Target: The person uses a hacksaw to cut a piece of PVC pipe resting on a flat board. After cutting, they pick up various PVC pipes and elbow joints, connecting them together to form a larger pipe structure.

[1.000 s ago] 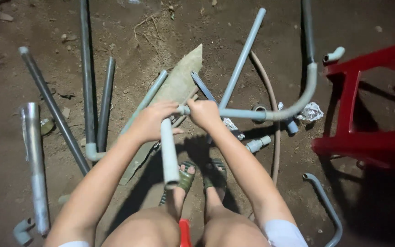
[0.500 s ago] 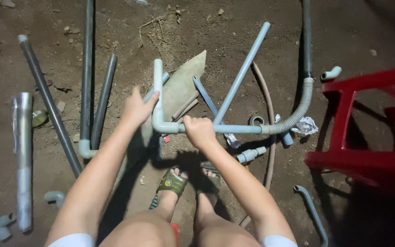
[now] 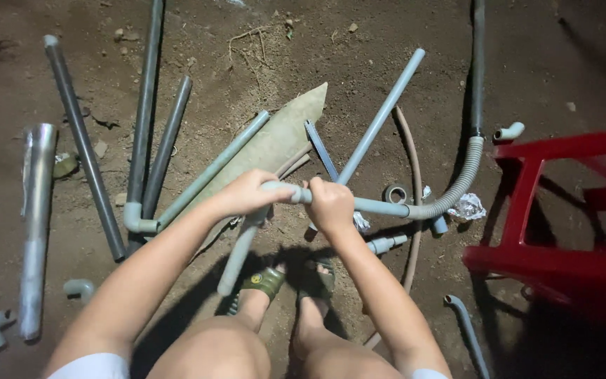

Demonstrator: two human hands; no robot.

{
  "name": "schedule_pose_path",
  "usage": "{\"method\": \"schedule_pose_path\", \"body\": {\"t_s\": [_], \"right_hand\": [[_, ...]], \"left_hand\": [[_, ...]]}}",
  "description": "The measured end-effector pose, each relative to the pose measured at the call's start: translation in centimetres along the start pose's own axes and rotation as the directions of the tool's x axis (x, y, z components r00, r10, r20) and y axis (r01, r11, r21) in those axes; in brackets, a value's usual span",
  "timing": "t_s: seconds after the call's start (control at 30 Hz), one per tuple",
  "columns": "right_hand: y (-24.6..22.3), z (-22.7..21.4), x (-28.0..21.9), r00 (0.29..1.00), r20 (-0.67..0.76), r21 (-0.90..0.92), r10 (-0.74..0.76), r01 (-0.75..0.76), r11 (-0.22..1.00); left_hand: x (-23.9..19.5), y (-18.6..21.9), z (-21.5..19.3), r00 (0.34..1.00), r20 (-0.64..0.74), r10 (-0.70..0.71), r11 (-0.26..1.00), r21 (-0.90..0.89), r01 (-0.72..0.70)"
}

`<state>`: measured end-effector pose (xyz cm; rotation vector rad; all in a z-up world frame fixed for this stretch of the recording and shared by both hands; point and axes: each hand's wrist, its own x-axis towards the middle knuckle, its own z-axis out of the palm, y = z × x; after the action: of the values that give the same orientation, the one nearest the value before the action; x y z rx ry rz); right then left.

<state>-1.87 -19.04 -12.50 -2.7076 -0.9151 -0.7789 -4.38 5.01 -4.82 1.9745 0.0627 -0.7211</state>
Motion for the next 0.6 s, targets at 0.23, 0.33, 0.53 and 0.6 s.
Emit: {"method": "schedule_pose_path", "body": {"t_s": [0.23, 0.33, 0.53, 0.6], "right_hand": [[0.5, 1.8, 1.9, 0.995, -0.096, -0.122, 0.024, -0.035, 0.992], [1.1, 2.6, 2.3, 0.996, -0.090, -0.106, 0.027, -0.036, 0.994], [1.5, 2.6, 1.4, 0.998, -0.032, -0.102, 0.055, -0.058, 0.993], [1.3, 2.5, 1.1, 1.000, -0.013, -0.090, 0.021, -0.022, 0.996]], "left_hand": [[2.6, 1.7, -2.5, 0.927, 0.337, -0.163, 0.829, -0.464, 0.314], [4.2, 0.0, -2.6, 0.938, 0.306, -0.165, 0.840, -0.454, 0.296], [3.2, -2.1, 0.1, 0.959, -0.256, 0.120, 0.990, 0.106, -0.096], [1.3, -0.9, 1.1, 0.933, -0.301, 0.200, 0.900, 0.432, -0.054]]}}
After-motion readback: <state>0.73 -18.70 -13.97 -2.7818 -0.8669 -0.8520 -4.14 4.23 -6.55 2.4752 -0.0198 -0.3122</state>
